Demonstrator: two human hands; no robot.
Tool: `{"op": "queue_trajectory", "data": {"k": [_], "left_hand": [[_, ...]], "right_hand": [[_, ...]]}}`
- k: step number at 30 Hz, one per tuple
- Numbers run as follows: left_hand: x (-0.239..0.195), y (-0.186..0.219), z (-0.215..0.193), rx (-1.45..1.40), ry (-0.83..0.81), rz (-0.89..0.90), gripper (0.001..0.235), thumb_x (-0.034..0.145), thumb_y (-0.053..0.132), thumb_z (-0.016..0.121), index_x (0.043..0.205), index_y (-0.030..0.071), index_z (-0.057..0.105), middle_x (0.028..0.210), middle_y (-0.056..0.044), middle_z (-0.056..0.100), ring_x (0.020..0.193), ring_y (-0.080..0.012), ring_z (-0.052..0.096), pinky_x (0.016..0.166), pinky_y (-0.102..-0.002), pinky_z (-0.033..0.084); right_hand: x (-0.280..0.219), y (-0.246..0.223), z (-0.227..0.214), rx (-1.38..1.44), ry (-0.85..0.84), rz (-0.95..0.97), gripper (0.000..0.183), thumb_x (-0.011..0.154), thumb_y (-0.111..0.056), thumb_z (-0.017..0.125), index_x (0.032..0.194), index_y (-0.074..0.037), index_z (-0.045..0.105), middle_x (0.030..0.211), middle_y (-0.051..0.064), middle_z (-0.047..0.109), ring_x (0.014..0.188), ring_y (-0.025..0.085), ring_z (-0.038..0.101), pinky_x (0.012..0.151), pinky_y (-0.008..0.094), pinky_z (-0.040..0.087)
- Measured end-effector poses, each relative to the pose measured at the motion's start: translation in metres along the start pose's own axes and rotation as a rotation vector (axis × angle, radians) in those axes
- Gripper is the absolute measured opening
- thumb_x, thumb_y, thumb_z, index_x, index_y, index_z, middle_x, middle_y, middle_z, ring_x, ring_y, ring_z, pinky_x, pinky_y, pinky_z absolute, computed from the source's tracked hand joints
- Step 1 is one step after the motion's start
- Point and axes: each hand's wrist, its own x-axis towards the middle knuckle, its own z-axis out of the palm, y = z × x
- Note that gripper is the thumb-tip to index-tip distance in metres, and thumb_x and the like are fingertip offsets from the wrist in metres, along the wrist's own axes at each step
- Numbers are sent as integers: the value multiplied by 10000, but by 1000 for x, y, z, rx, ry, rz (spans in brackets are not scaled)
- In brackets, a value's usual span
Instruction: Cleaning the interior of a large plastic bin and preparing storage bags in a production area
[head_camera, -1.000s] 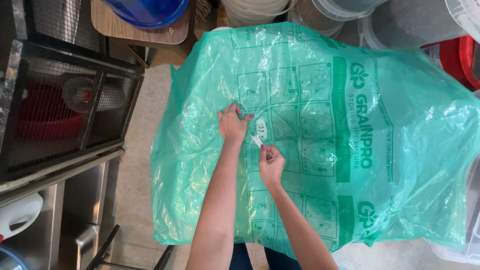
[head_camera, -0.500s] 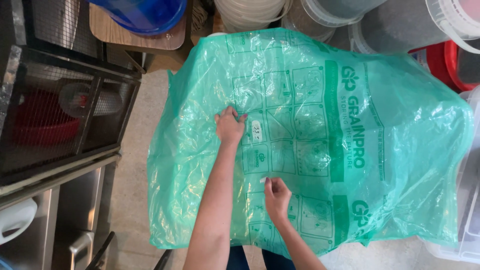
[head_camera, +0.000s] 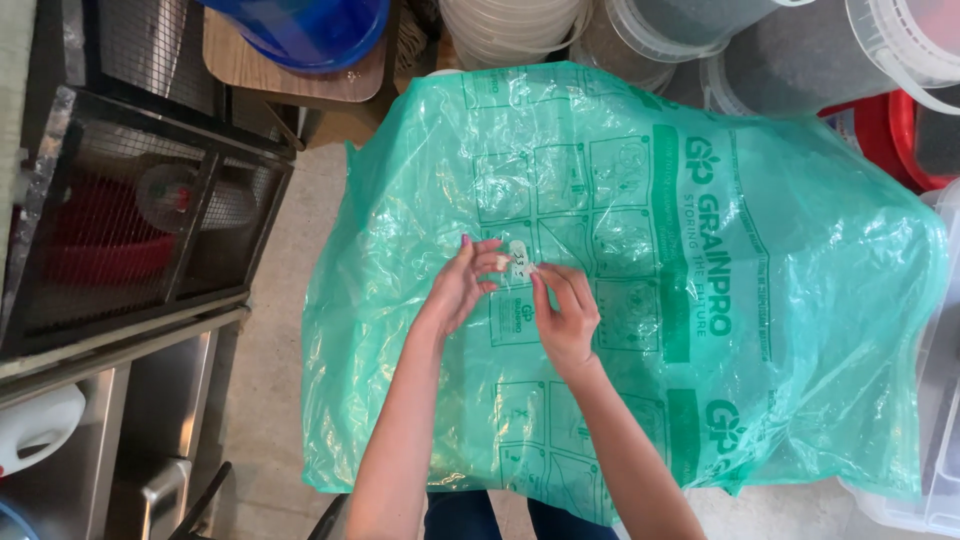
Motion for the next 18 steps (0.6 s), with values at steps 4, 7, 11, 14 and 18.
{"op": "queue_trajectory", "data": {"k": [4,7,11,14,18], "left_hand": [[-4,-9,7,-22,-37,10,636,1053,574,453,1365,44,617,1169,-114,682,1051,-195,664,813,-296,579],[-3,-16,10,-44,10,74,415,1002,277,669,1319,11,647,1069,-109,717,904,-183,719,789,-302,632],[-4,-36,8,80,5,74,301,922,87,728,1215,19,712,947,-102,745,737,-174,744,654,-222,605],[-1,-72,-3,85,72,16,241,880,16,718,1117,24,760,851,-109,723,664,-180,735,599,-214,603],[2,-130,-33,-81,231,-85,269,857,-93,644,1105,-75,746,887,-171,624,719,-244,686,680,-343,664]], "right_hand": [[8,4,9,29,-67,-212,41,907,16,764,940,-8,756,971,109,711,866,285,710,815,394,609],[2,11,12,-32,-164,-312,73,926,-70,763,979,-20,764,1012,116,710,923,326,695,818,415,598],[-15,19,13,49,-219,-236,134,855,-101,836,906,-40,728,944,88,677,883,307,670,795,404,598],[-45,31,15,78,-308,-146,289,765,-105,895,857,-49,628,883,95,617,851,327,648,762,426,581],[-86,37,16,46,-449,-56,495,705,-199,936,935,-55,522,986,136,550,924,391,620,764,488,553]]}}
